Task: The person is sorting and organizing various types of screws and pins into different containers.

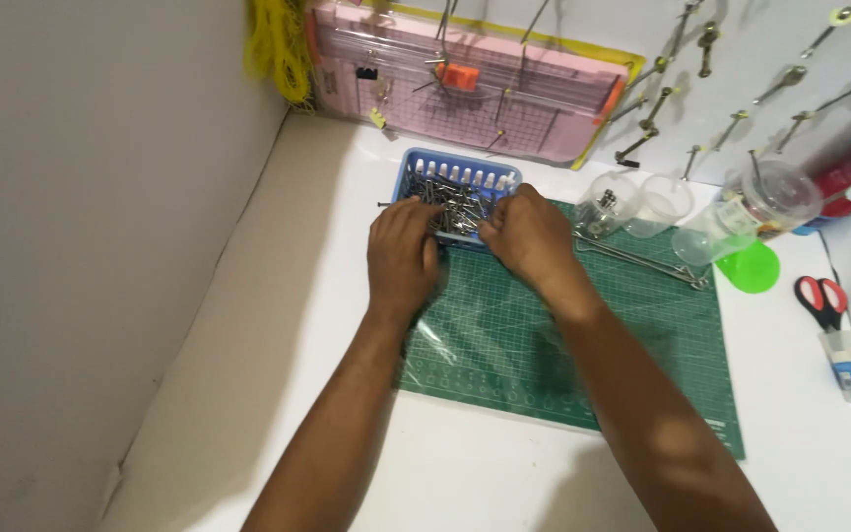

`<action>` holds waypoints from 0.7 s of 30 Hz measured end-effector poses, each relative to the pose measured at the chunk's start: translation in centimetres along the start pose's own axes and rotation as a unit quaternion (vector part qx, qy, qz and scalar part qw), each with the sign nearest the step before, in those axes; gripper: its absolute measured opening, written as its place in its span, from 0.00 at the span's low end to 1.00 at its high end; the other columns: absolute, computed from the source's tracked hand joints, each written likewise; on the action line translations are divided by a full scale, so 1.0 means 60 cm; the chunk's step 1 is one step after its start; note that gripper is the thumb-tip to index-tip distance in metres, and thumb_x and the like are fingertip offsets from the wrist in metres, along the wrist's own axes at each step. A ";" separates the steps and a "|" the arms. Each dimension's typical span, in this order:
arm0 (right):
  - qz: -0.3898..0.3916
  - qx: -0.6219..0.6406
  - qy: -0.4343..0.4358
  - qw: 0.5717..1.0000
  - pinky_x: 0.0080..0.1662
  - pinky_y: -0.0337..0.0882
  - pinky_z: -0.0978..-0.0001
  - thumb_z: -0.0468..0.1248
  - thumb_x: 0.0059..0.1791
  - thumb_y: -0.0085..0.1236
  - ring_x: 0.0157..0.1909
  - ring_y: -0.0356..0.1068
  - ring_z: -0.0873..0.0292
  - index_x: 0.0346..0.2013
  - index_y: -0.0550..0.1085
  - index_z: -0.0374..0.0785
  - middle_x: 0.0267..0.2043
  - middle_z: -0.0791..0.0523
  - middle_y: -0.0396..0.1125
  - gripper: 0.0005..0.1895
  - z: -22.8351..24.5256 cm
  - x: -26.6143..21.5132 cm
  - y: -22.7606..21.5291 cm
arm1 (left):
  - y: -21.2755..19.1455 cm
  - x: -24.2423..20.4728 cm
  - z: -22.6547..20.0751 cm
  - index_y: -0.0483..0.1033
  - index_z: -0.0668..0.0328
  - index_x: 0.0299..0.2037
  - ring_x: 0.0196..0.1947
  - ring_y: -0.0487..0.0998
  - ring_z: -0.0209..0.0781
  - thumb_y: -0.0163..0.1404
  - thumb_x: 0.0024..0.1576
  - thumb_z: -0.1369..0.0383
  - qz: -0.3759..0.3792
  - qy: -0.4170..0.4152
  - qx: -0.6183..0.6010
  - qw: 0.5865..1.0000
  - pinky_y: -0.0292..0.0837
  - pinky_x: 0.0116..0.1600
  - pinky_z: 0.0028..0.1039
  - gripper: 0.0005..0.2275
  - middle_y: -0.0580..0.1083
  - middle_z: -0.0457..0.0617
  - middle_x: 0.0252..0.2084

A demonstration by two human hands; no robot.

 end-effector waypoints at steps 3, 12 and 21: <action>-0.013 -0.039 -0.033 0.999 0.44 0.73 0.50 0.45 0.45 0.65 0.41 0.74 0.43 0.29 0.80 0.39 0.40 0.47 0.70 0.11 -0.009 0.005 0.018 | 0.002 -0.003 0.004 0.77 0.61 0.50 0.61 0.74 0.54 0.49 0.51 0.80 0.004 -0.015 0.001 1.000 0.64 0.68 0.44 0.16 0.77 0.54 0.51; -0.101 0.045 -0.046 0.993 0.36 0.72 0.54 0.42 0.49 0.64 0.30 0.74 0.47 0.32 0.80 0.38 0.28 0.50 0.74 0.10 0.004 -0.058 -0.092 | -0.006 0.000 -0.011 0.77 0.61 0.50 0.61 0.73 0.55 0.50 0.51 0.80 -0.010 0.028 0.009 1.000 0.65 0.66 0.45 0.16 0.76 0.55 0.52; -0.189 0.226 0.014 0.956 0.36 0.73 0.72 0.38 0.48 0.70 0.33 0.73 0.65 0.37 0.80 0.34 0.32 0.55 0.76 0.10 -0.169 -0.177 -0.215 | -0.047 0.012 -0.113 0.77 0.61 0.51 0.56 0.76 0.55 0.49 0.52 0.82 -0.019 0.079 -0.018 0.996 0.71 0.61 0.41 0.16 0.76 0.55 0.52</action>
Point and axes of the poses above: each hand's wrist, its own x-axis towards the middle knuckle, its own y-axis out of the palm, z = x × y, the point moved 7 cm from there along x, towards the middle knuckle
